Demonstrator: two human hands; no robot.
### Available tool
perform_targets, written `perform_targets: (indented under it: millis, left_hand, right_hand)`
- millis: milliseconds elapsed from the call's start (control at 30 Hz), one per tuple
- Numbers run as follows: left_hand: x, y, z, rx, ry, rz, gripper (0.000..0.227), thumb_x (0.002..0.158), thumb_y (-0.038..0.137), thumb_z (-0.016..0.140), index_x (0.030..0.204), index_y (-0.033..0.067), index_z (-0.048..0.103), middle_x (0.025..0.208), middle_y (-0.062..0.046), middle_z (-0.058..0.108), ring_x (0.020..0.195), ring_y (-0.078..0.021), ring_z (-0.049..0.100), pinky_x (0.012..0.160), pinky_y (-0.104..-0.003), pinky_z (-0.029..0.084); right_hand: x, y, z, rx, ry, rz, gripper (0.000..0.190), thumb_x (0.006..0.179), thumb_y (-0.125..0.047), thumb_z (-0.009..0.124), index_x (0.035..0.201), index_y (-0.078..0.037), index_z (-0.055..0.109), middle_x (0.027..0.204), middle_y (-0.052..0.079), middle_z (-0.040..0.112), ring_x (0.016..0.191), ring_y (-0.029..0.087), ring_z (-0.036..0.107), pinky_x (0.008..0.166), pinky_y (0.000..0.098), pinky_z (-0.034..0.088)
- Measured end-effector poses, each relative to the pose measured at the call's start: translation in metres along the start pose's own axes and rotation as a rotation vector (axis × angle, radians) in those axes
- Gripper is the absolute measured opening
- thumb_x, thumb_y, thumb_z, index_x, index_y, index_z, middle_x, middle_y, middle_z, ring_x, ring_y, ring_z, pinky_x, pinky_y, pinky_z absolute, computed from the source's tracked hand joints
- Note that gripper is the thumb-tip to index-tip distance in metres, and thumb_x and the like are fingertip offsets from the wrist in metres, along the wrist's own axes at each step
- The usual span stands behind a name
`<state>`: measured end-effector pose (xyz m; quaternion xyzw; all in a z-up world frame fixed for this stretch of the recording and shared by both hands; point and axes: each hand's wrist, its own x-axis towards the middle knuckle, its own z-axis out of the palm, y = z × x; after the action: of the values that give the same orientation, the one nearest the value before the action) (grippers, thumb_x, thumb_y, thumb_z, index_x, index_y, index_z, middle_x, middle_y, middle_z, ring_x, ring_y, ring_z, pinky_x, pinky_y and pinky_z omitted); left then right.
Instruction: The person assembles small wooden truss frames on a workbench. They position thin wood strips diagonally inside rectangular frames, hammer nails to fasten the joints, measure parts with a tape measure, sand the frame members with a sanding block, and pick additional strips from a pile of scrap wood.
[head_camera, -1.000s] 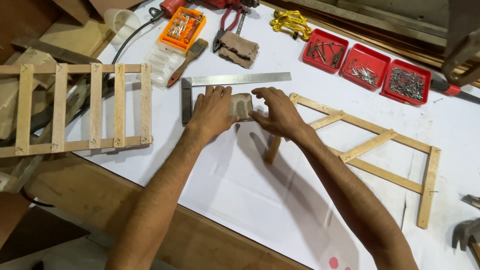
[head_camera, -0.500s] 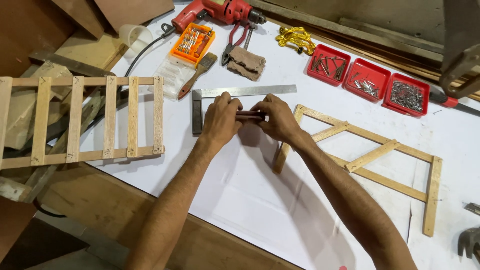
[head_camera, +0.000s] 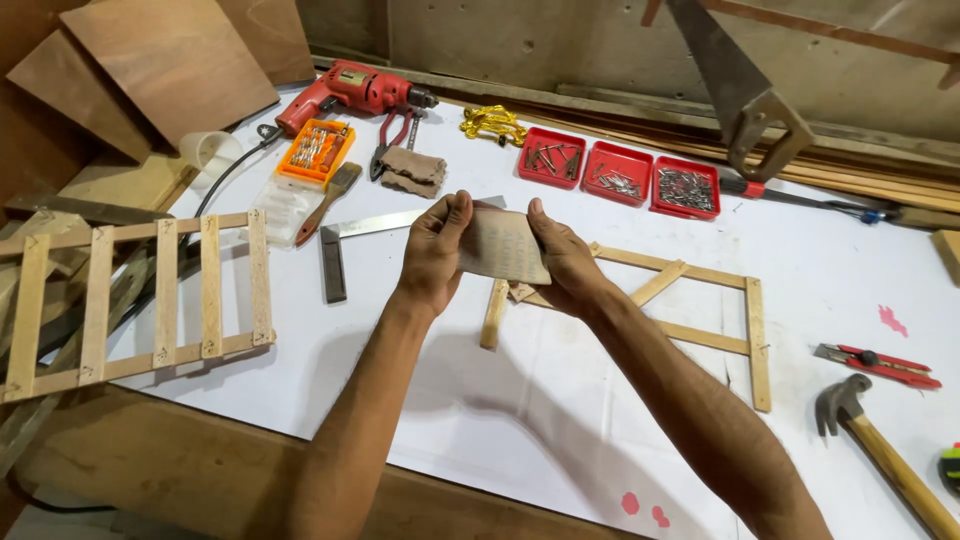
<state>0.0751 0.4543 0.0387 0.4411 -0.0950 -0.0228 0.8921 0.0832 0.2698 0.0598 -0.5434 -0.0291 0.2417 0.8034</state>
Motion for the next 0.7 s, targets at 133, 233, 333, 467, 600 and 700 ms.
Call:
perform_targets:
  millis: [133, 233, 333, 467, 600, 700]
  left_hand:
    - [-0.009, 0.000, 0.052, -0.112, -0.112, -0.038, 0.033, 0.098, 0.040, 0.068, 0.096, 0.0077, 0.072, 0.089, 0.000, 0.070, 0.083, -0.0103, 0.066, 0.077, -0.028, 0.057]
    - [-0.010, -0.014, 0.078, -0.131, -0.132, -0.064, 0.031, 0.096, 0.041, 0.067, 0.093, 0.0099, 0.070, 0.084, 0.001, 0.069, 0.077, -0.0104, 0.066, 0.068, -0.031, 0.058]
    - [-0.003, -0.044, 0.097, 0.087, -0.107, 0.113, 0.033, 0.106, 0.038, 0.067, 0.097, 0.0067, 0.069, 0.085, 0.004, 0.066, 0.078, -0.0049, 0.058, 0.070, -0.024, 0.051]
    - [-0.001, -0.060, 0.129, 0.670, -0.001, 0.487, 0.034, 0.106, 0.035, 0.067, 0.090, 0.0050, 0.063, 0.070, -0.001, 0.062, 0.064, -0.0089, 0.055, 0.058, -0.029, 0.047]
    - [0.011, -0.083, 0.138, 0.957, 0.039, 0.835, 0.034, 0.111, 0.033, 0.062, 0.093, 0.0045, 0.056, 0.072, -0.010, 0.062, 0.065, -0.0156, 0.061, 0.058, -0.034, 0.049]
    - [0.012, -0.094, 0.167, 0.893, 0.038, 0.861, 0.034, 0.111, 0.034, 0.062, 0.092, 0.0058, 0.057, 0.072, -0.010, 0.063, 0.063, -0.0157, 0.063, 0.057, -0.034, 0.049]
  right_hand:
    - [-0.016, 0.010, -0.024, 0.091, -0.029, -0.029, 0.057, 0.100, -0.059, 0.045, 0.102, -0.006, 0.065, 0.069, 0.004, 0.066, 0.051, 0.013, 0.063, 0.047, 0.0277, 0.055]
    - [-0.027, 0.015, -0.043, 0.115, -0.034, -0.055, 0.059, 0.102, -0.059, 0.048, 0.098, -0.002, 0.063, 0.063, 0.007, 0.061, 0.044, 0.016, 0.060, 0.040, 0.0283, 0.051]
    - [-0.032, 0.018, -0.064, 0.132, -0.055, -0.182, 0.060, 0.107, -0.059, 0.050, 0.088, -0.003, 0.061, 0.055, 0.001, 0.054, 0.034, 0.010, 0.049, 0.031, 0.0237, 0.041]
    - [-0.047, 0.013, -0.096, -0.133, 0.170, -0.373, 0.060, 0.104, -0.057, 0.048, 0.079, -0.005, 0.063, 0.052, 0.000, 0.052, 0.035, 0.008, 0.046, 0.027, 0.0245, 0.035]
    - [-0.084, -0.017, -0.118, -0.006, 0.252, -0.521, 0.056, 0.108, -0.052, 0.052, 0.078, -0.005, 0.062, 0.062, 0.003, 0.059, 0.043, 0.011, 0.054, 0.034, 0.0286, 0.043]
    - [-0.111, -0.034, -0.129, -0.022, 0.251, -0.643, 0.053, 0.112, -0.050, 0.056, 0.084, -0.005, 0.063, 0.069, 0.004, 0.061, 0.051, 0.012, 0.056, 0.041, 0.0289, 0.045]
